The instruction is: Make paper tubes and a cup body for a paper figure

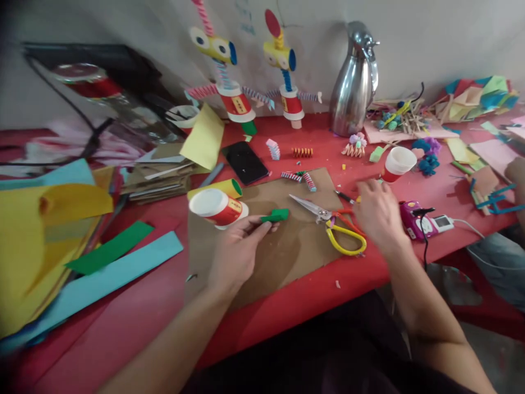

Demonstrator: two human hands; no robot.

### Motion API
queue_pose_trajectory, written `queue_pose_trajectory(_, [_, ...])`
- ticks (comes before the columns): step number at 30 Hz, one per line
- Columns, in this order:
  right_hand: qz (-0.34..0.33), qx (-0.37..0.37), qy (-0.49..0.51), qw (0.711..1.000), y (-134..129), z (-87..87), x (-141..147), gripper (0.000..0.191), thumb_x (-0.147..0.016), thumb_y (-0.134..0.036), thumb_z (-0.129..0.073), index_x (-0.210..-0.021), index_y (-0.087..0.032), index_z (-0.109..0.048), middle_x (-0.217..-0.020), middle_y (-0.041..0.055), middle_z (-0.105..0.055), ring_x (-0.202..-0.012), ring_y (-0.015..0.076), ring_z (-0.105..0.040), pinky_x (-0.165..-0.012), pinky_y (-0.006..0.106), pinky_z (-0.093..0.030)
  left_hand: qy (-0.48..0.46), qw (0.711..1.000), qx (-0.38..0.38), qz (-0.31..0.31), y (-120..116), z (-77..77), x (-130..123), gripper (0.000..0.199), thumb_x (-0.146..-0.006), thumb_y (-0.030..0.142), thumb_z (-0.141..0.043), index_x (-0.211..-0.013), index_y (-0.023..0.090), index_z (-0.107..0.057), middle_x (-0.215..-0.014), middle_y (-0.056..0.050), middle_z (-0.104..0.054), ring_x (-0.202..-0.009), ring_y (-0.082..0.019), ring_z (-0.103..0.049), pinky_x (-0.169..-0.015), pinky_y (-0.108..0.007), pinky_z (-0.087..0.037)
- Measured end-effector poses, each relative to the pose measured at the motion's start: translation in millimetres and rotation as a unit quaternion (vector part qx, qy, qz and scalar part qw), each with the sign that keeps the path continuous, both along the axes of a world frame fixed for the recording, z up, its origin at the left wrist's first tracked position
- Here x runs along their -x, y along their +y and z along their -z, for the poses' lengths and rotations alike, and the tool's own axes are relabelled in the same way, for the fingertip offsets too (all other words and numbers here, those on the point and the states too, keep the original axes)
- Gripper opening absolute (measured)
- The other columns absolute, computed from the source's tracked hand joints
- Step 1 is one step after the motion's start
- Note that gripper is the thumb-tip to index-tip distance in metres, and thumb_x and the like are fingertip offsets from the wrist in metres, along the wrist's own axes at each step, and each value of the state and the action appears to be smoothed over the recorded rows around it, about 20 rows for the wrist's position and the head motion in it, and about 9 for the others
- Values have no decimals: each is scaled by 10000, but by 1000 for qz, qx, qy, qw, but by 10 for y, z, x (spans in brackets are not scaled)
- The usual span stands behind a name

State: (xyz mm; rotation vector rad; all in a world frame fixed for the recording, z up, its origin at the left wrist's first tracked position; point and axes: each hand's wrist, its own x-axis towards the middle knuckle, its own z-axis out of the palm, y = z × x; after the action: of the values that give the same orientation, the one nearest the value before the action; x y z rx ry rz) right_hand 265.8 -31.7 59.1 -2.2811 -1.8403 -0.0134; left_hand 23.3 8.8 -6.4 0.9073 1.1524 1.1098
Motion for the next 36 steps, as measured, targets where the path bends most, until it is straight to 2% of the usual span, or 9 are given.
queue_pose_trajectory(4, [83, 133, -74, 985, -119, 105, -425, 302, -827, -218, -530, -1061, -100, -680, -1077, 214, -676, -994, 375, -638, -819, 445, -483, 20, 999, -5, -25, -2, -34, 9, 223, -569, 329, -825, -710, 190, -723, -675, 12, -691, -687, -144, -612, -730, -293, -501])
queue_pose_trajectory(10, [90, 143, -44, 985, -57, 277, -536, 386, -804, -228, -558, -1163, -128, -654, -1121, 180, -680, -961, 324, -670, -745, 372, -486, 0, 1000, -20, 7, 8, -20, 33, 238, -641, 387, -798, -771, 202, -724, -678, 19, -660, -653, -120, -577, -625, -243, -470])
queue_pose_trajectory(13, [104, 123, -34, 986, -8, 270, -543, 412, -768, -251, -607, -1162, -137, -649, -1125, 182, -676, -941, 332, -667, -705, 369, -478, 67, 995, -32, 61, 25, 43, 43, 214, -744, 379, -721, -869, 205, -739, -712, 1, -681, -651, -136, -594, -616, -256, -478])
queue_pose_trajectory(16, [113, 65, -41, 991, -19, 191, -513, 435, -763, -240, -592, -1180, -122, -628, -1159, 214, -651, -918, 324, -656, -706, 376, -469, 213, 963, -89, 140, 49, 95, 69, 170, -828, 250, -621, -914, 191, -756, -861, -52, -736, -786, -183, -661, -739, -309, -515])
queue_pose_trajectory(19, [127, -2, -16, 992, -109, 59, -419, 353, -750, -229, -583, -1087, -144, -642, -992, 165, -679, -818, 279, -632, -707, 377, -459, 348, 898, -163, 213, 58, 114, 96, 287, -855, 118, -532, -1019, 195, -754, -884, -54, -710, -809, -182, -660, -776, -316, -513])
queue_pose_trajectory(22, [76, 24, 159, 984, -232, -38, -252, 178, -771, -370, -573, -808, -205, -628, -644, 38, -601, -587, 198, -544, -589, 334, -445, 410, 863, -204, 213, 65, 120, 99, 276, -852, 108, -580, -1073, 197, -720, -874, -34, -661, -764, -162, -625, -727, -295, -501])
queue_pose_trajectory(27, [-110, 152, 419, 888, -320, 17, 53, 350, -817, -557, -583, -720, -221, -576, -640, 18, -598, -537, 142, -520, -494, 265, -439, 426, 825, -279, 244, 108, 105, 107, 122, -874, 164, -617, -791, 190, -703, -876, -27, -616, -805, -160, -610, -754, -297, -479])
queue_pose_trajectory(31, [-179, 181, 410, 876, -264, 111, 107, 363, -880, -538, -531, -717, -214, -521, -573, -29, -514, -477, 97, -440, -464, 232, -386, 423, 785, -314, 326, 126, 26, 183, 145, -838, 198, -658, -962, 198, -733, -969, -39, -640, -858, -180, -617, -773, -315, -487])
queue_pose_trajectory(36, [-199, 175, 318, 910, -171, 92, 77, 327, -899, -488, -469, -726, -212, -493, -573, -35, -491, -490, 102, -426, -470, 237, -362, 442, 749, -347, 350, 151, -26, 236, 185, -842, 155, -615, -955, 191, -758, -1024, -65, -687, -952, -220, -616, -829, -357, -485])
